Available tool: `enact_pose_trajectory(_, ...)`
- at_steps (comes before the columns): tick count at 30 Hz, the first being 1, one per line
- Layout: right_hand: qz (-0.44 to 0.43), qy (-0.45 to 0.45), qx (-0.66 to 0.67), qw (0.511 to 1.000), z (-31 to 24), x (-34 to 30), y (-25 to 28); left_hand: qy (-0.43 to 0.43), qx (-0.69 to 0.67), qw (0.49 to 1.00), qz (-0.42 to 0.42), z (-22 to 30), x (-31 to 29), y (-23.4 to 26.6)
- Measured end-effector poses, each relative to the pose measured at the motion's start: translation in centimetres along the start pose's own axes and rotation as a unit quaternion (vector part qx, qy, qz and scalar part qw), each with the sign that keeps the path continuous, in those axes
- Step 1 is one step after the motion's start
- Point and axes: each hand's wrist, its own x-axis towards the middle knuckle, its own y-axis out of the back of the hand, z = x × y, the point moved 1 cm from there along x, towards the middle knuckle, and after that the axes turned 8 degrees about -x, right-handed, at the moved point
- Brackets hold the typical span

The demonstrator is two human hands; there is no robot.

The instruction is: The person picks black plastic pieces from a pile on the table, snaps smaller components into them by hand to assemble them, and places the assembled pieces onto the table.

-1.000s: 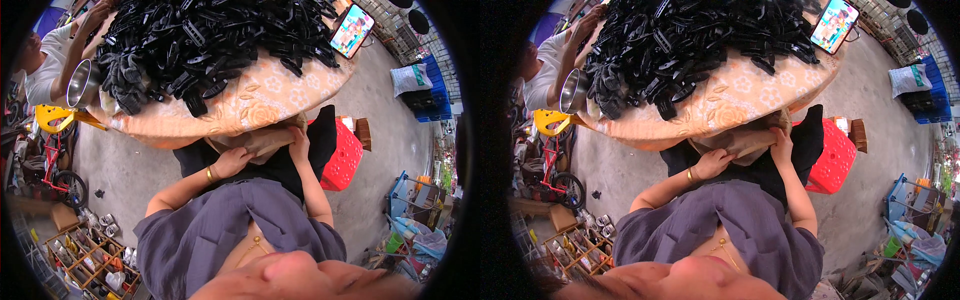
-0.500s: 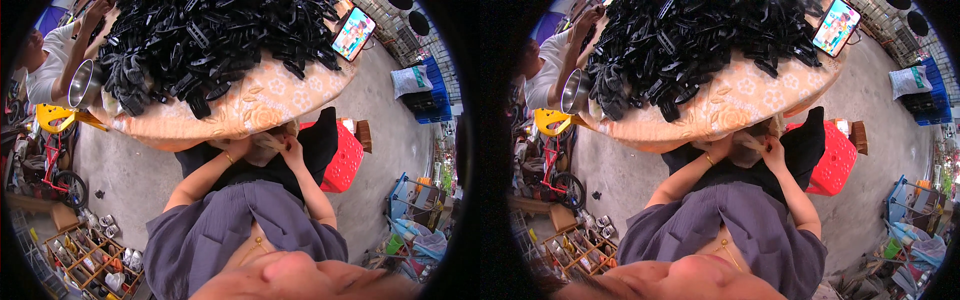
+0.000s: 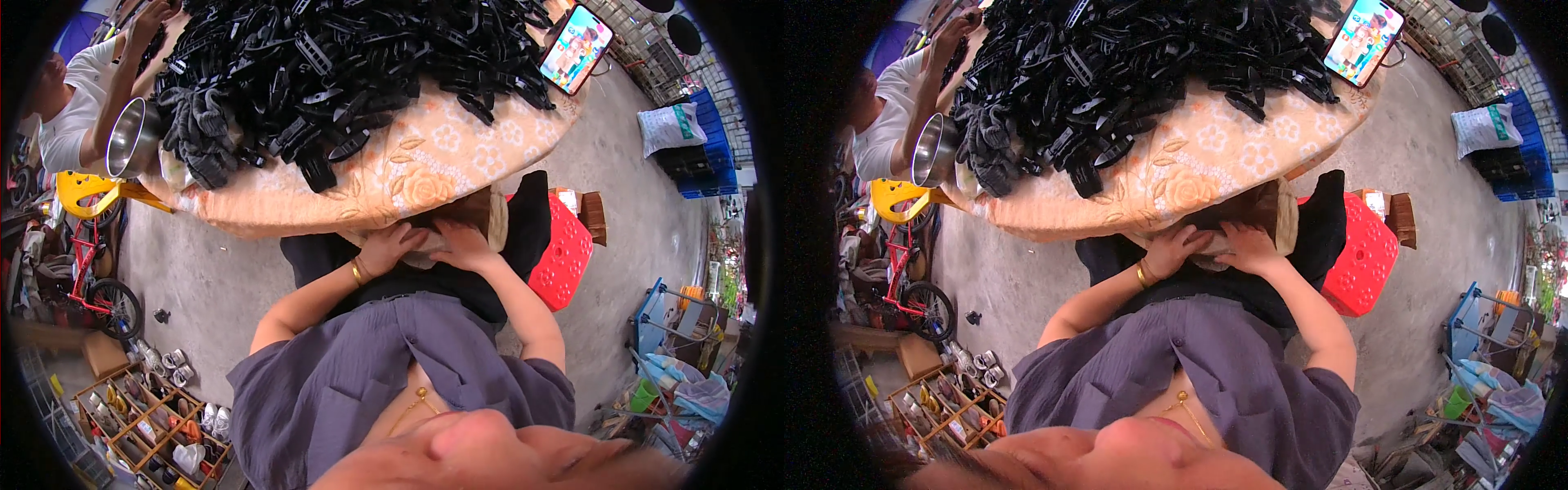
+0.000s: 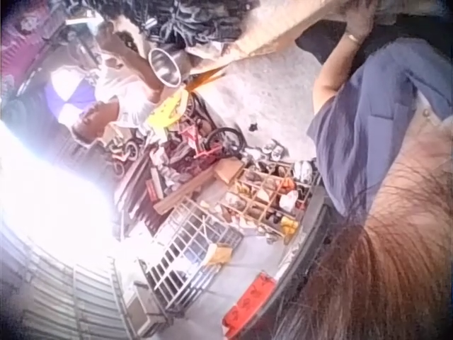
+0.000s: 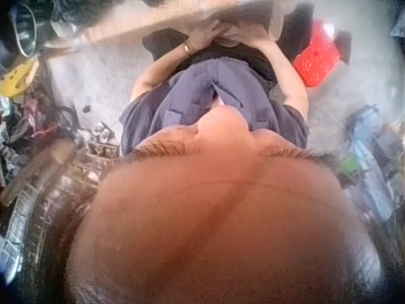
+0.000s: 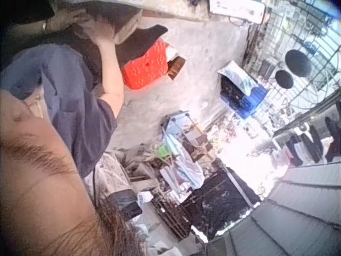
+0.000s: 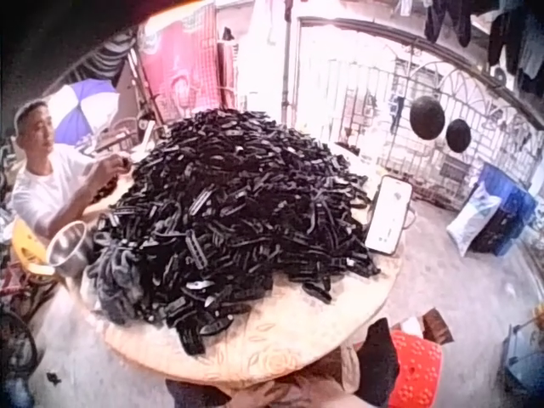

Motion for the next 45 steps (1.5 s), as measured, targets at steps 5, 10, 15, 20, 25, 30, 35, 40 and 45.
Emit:
enact_pose_trajectory(5,-0.087,-0.061,-0.060,0.993,1.3,3.5,-4.1,0.001,-0.032,0.998,-0.048,-0.6,-2.1,0.0)
enact_pose_trajectory(10,0.285,0.095,-0.113,0.947,0.9,3.4,-1.7,0.008,-0.061,0.997,0.051,-0.8,-2.2,1.9)
enact_pose_trajectory(15,0.251,0.124,-0.135,0.950,-0.1,-0.5,-0.9,0.140,-0.148,0.978,0.036,1.9,-1.1,2.6)
enact_pose_trajectory(20,-0.287,0.030,-0.085,0.954,-1.8,-1.6,-1.1,0.149,-0.299,0.875,-0.351,-1.1,-1.2,-3.3)
enact_pose_trajectory(25,-0.111,0.015,0.171,0.979,-0.8,3.1,1.6,0.069,-0.326,0.850,-0.407,-2.5,2.5,-3.3)
enact_pose_trajectory(30,-0.053,0.039,0.054,0.996,-1.4,4.9,3.0,0.015,-0.446,0.868,-0.219,-1.1,1.7,-6.2)
enact_pose_trajectory(35,-0.121,0.235,0.115,0.958,-3.8,2.8,9.6,0.033,-0.379,0.897,-0.223,-0.6,0.1,-7.1)
enact_pose_trajectory(40,-0.137,0.303,0.288,0.898,-5.7,1.7,19.6,0.120,-0.384,0.885,-0.236,2.3,3.4,3.1)
enact_pose_trajectory(45,0.116,0.256,0.193,0.940,-6.6,6.2,22.3,0.007,-0.392,0.884,-0.253,5.5,7.3,19.6)
